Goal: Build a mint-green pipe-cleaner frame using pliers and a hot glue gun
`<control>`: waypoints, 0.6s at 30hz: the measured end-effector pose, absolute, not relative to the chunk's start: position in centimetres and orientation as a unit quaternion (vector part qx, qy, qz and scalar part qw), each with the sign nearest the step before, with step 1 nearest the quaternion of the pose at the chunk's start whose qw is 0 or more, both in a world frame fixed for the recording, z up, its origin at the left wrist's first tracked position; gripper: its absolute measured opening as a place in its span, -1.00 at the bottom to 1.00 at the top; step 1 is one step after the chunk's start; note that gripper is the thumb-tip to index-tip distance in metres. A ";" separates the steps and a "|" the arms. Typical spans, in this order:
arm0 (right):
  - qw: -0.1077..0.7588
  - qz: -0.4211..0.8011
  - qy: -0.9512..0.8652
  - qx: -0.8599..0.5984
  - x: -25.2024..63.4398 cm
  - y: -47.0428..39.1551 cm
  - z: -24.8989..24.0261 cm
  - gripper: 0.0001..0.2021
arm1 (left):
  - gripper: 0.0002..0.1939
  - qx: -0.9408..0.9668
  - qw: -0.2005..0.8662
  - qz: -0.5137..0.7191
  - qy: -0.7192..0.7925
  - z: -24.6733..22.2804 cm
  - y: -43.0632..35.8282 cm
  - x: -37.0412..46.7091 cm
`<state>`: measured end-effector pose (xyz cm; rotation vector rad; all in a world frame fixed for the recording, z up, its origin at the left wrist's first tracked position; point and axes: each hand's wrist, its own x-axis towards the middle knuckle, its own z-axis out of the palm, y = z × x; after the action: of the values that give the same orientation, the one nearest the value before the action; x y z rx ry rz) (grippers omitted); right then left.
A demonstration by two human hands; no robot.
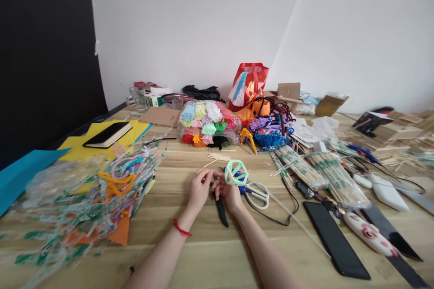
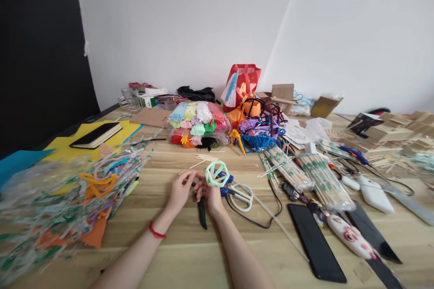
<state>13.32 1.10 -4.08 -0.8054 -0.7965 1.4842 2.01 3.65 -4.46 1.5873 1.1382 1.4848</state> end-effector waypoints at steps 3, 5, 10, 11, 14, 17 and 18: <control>0.597 0.627 -0.354 -0.353 13.4 1.1 -4.1 -0.53 | -0.81 0.627 0.323 0.562 0.432 -4.2 3.7 1.8; 0.596 0.619 -0.366 -0.358 13.4 1.2 -4.2 -0.63 | -0.83 0.658 0.295 0.544 0.429 -4.1 3.7 1.6; 0.604 0.609 -0.410 -0.311 13.4 1.5 -4.7 -0.71 | -0.82 0.750 0.173 0.482 0.418 -4.2 3.5 0.8; 0.608 0.607 -0.417 -0.297 13.4 1.5 -4.8 -0.72 | -0.82 0.759 0.159 0.474 0.417 -4.2 3.5 0.7; 0.606 0.610 -0.417 -0.295 13.5 1.4 -5.1 -0.75 | -0.83 0.768 0.143 0.459 0.423 -4.4 3.5 0.6; 0.594 0.614 -0.404 -0.328 13.6 1.3 -5.1 -0.77 | -0.85 0.766 0.150 0.455 0.429 -4.6 3.6 0.6; 0.592 0.614 -0.401 -0.335 13.6 1.2 -5.1 -0.77 | -0.85 0.759 0.161 0.461 0.431 -4.6 3.6 0.6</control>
<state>13.64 1.25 -5.12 -0.7799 -0.9323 1.4284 0.62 3.58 -4.63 2.1673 1.2310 1.3165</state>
